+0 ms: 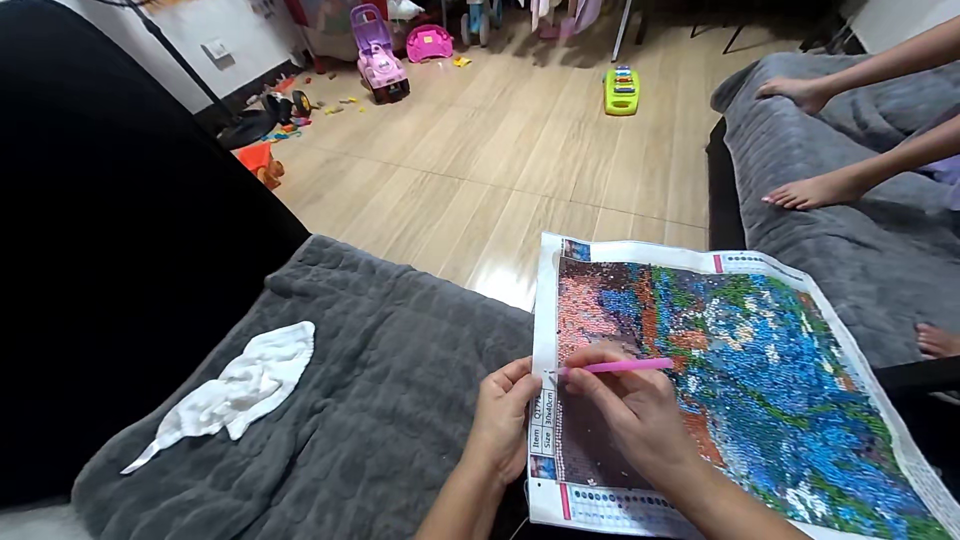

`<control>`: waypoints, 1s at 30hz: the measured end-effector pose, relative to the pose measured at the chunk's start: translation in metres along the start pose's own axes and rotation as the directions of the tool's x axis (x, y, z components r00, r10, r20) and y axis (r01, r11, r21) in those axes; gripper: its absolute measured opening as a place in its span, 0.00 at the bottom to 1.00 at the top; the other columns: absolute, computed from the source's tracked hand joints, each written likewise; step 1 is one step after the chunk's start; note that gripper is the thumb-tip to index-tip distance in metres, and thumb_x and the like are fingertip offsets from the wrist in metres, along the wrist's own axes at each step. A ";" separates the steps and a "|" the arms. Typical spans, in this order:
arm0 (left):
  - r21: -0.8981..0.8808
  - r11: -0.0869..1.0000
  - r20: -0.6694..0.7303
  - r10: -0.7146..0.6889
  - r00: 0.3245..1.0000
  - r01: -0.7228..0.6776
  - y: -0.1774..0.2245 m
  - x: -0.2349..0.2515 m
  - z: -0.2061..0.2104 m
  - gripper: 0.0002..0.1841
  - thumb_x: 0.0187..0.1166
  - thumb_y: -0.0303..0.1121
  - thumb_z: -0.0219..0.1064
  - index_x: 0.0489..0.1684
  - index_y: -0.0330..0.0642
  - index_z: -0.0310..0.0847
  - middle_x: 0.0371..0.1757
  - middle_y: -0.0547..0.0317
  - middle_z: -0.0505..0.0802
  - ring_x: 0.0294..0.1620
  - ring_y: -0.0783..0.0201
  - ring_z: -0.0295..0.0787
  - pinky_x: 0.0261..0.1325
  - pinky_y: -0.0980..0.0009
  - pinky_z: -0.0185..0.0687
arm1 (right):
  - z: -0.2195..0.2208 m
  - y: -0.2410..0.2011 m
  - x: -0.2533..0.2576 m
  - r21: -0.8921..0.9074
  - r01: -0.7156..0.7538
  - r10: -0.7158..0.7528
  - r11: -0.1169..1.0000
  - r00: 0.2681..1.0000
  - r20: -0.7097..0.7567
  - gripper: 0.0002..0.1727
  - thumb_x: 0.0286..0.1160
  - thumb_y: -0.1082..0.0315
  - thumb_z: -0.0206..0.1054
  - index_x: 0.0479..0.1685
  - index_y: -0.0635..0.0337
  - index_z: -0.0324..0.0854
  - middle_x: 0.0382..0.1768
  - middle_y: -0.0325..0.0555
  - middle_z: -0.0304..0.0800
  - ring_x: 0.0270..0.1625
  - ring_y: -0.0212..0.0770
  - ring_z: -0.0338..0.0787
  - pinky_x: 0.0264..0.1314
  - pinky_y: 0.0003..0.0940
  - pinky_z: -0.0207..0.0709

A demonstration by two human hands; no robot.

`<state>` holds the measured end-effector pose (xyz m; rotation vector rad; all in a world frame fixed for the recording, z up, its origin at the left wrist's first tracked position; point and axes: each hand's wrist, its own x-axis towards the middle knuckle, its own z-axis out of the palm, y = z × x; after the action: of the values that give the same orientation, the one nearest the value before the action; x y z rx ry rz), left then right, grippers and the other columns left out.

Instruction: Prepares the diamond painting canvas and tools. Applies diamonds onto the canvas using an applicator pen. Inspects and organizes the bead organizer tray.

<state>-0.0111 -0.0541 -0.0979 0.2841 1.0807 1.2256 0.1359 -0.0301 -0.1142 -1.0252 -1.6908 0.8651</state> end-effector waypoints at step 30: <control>0.153 0.976 0.085 0.141 0.986 -0.153 -0.005 -0.006 0.003 0.14 0.86 0.18 0.50 0.53 0.27 0.84 0.35 0.53 0.95 0.34 0.67 0.94 0.44 0.70 0.92 | 0.003 0.005 0.000 -0.026 0.126 -0.126 0.992 0.992 -0.015 0.08 0.80 0.65 0.66 0.40 0.59 0.88 0.37 0.35 0.92 0.37 0.23 0.91 0.43 0.17 0.87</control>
<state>-0.0055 -0.0599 -0.0971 0.5358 1.1104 1.2516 0.1339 -0.0279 -0.1197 -0.9290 -1.7367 0.7534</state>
